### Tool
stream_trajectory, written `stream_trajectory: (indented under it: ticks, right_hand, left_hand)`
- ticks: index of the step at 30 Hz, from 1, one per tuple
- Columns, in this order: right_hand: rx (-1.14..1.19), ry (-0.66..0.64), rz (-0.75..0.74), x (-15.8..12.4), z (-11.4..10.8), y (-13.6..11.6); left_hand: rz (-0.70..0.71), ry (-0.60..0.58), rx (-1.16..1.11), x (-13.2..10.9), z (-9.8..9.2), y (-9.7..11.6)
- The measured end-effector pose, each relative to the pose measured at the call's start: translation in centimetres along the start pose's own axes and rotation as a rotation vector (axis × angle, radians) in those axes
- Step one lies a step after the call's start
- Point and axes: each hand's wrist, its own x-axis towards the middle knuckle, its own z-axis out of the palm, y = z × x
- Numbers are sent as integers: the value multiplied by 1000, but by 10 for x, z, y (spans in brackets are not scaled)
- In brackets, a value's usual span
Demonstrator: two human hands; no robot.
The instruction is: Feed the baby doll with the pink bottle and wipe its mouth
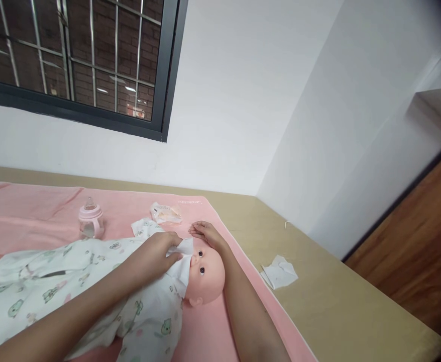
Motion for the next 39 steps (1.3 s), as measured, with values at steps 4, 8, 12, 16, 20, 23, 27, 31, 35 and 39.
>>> stream_trajectory:
  ticks: [4, 8, 12, 16, 20, 23, 27, 31, 35, 39]
  right_hand:
    - [1, -16, -10, -3, 0, 0]
    - [-10, -85, -20, -11, 2, -19]
    - [-127, -161, -187, -32, 13, -72]
    - [-343, -326, -458, -75, 48, -132]
    - [-516, -409, -626, -121, 92, -161]
    - [-664, -277, -667, -138, 114, -164]
    - [-692, -145, -645, -140, 125, -161]
    - [-538, -181, -566, -135, 130, -157]
    - [-529, -165, -482, -124, 136, -156]
    - [-538, -141, -444, -101, 137, -157]
  left_hand:
    - [26, 14, 9, 2, 0, -2]
    - [60, 46, -29, 3, -10, -1]
    - [79, 105, -122, 1, -29, 2]
    - [106, 207, -165, -3, -46, 6]
    - [137, 276, -98, -9, -61, 5]
    - [150, 266, -77, -13, -72, 2]
    - [129, 266, -60, -19, -85, -2]
    - [114, 262, -16, -20, -93, -6]
    - [118, 276, -43, -15, -96, -13]
    - [127, 300, -16, -9, -102, -29]
